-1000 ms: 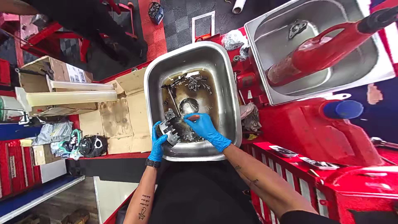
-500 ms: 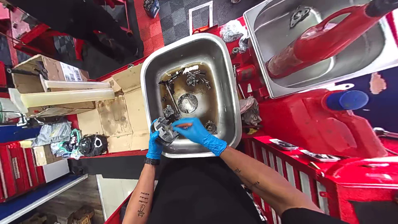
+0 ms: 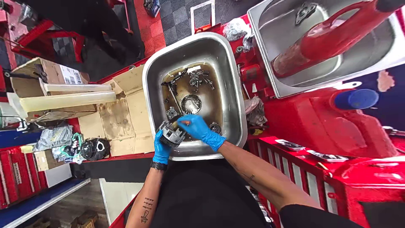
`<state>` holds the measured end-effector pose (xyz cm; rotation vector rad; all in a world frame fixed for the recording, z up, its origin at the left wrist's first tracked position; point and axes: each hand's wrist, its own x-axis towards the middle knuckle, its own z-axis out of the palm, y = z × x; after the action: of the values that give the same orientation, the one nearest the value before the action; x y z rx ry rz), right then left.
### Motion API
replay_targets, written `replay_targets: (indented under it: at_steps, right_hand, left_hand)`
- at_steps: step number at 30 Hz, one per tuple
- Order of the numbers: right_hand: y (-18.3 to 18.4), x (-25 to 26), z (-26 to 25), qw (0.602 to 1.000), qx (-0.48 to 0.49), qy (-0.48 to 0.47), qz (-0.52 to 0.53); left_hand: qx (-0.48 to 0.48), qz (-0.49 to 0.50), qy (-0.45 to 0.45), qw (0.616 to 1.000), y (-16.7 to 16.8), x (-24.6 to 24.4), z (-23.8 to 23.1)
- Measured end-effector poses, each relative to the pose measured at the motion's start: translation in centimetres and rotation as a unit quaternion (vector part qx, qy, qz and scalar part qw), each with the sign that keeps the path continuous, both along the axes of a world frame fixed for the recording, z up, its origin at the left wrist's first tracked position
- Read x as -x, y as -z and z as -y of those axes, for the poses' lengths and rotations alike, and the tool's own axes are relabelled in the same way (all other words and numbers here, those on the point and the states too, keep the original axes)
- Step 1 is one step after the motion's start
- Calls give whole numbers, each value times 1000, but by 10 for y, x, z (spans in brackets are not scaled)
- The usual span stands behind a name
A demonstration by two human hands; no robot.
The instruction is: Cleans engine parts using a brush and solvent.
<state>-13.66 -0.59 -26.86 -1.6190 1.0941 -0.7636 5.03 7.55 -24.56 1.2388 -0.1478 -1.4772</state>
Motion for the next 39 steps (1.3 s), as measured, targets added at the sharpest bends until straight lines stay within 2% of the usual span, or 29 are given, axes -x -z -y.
replay_targets:
  at_steps: [2,4,5,7,9,11,14,16,18,21,23,25,27,29,31,34,37,39]
  right_hand:
    - [-2,4,7,998,-33,59,-8]
    - [-13,-5,-9,997,-57,20,40]
    - [-11,-7,-14,998,-47,5,31]
    - [6,-1,1,996,-50,45,-52]
    - [29,-2,11,985,-117,75,-100]
    - [47,-16,2,977,-182,19,-110]
    - [60,-40,-5,965,-216,-49,-138]
    - [50,-40,2,964,-194,-52,-174]
    - [32,-24,11,972,-172,10,-159]
    - [-12,1,5,984,-130,117,-16]
    - [-35,0,-7,987,-123,84,64]
    - [-29,-10,-10,997,-74,12,5]
    - [-17,-10,0,997,-42,1,-60]
    - [-20,-8,6,997,-46,-3,-56]
    - [-18,-10,-1,994,-73,-58,-49]
    - [-11,-6,4,995,-68,-23,-76]
    - [-18,-11,-5,994,-74,-76,-38]
    - [-9,-1,8,996,-53,-43,-64]
  left_hand:
    - [3,-18,-9,1000,0,-1,-2]
    - [-4,-33,-9,999,0,-4,-7]
    - [-8,-35,-7,999,0,-3,-7]
    - [-14,-35,-14,999,-1,-3,-2]
    - [-27,-37,-34,998,-6,-7,-6]
    - [-36,-50,-30,998,-9,-12,-8]
    - [-16,-97,-21,995,-5,-20,-10]
    - [1,-112,-13,994,-5,-26,-14]
    - [7,-113,-15,993,-7,-25,-17]
    - [-12,-96,-22,995,-6,-19,-15]
    - [-32,-73,-10,997,-3,-14,-14]
    - [-42,-60,2,997,3,-8,-15]
    - [-62,-58,0,996,7,-2,-17]
    - [-81,-75,-23,994,8,-1,-18]
    - [-97,-89,-34,991,7,-1,-20]
    - [-110,-87,-28,990,9,-1,-18]
    - [-130,-97,-33,986,4,-4,-24]
    - [-142,-91,-40,985,0,-1,-20]
